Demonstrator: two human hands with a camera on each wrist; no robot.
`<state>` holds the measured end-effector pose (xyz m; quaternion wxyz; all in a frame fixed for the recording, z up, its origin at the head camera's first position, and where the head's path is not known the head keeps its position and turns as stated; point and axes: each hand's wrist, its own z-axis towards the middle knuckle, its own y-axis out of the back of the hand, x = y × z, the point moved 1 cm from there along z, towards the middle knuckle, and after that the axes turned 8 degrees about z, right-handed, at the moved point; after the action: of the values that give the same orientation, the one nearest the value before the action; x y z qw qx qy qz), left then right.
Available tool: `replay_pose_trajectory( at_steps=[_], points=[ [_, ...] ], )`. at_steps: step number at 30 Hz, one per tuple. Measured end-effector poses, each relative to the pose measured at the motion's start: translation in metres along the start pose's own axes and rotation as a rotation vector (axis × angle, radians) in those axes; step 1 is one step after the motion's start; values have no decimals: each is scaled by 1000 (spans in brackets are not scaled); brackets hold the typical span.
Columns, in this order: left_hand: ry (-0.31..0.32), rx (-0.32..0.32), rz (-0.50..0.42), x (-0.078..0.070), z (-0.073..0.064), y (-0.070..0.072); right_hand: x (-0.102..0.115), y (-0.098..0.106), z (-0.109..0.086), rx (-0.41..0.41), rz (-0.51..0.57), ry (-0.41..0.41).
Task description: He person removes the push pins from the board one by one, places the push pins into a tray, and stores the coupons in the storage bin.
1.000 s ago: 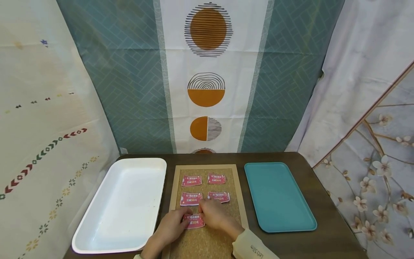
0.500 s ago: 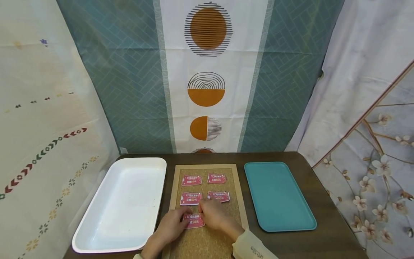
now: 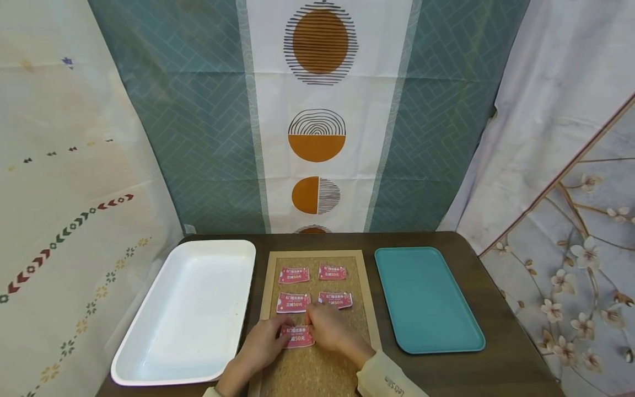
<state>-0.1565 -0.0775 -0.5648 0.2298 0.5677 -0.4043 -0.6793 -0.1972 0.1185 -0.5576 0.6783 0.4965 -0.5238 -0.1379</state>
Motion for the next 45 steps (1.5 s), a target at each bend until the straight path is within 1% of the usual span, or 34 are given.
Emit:
replay_pose_trajectory(
  at_steps=[2,8,12,18,25,31,35,42,45],
  points=[
    [-4,-2,4,0,1,0,-1,1,0,-2,12,-3],
    [-43,-18,35,-1,5,-1,-5,1,-3,-15,39,-19],
    [-32,-24,43,1,4,-3,-5,1,-2,-25,47,-4],
    [-12,-28,36,5,-2,-5,-5,-4,-1,-2,73,-18],
    [-35,-44,38,4,-3,-5,-5,-5,-1,-42,103,6],
    [-24,-35,42,5,-2,-6,-5,-5,-1,-42,126,-26],
    [-28,-39,40,6,-2,-7,-4,-5,-1,-39,119,-40],
    [-28,-58,41,6,-4,-8,-1,-5,-2,-41,119,-23],
    [-36,-73,44,6,-4,-8,-1,-3,-2,-57,155,-19]
  ],
)
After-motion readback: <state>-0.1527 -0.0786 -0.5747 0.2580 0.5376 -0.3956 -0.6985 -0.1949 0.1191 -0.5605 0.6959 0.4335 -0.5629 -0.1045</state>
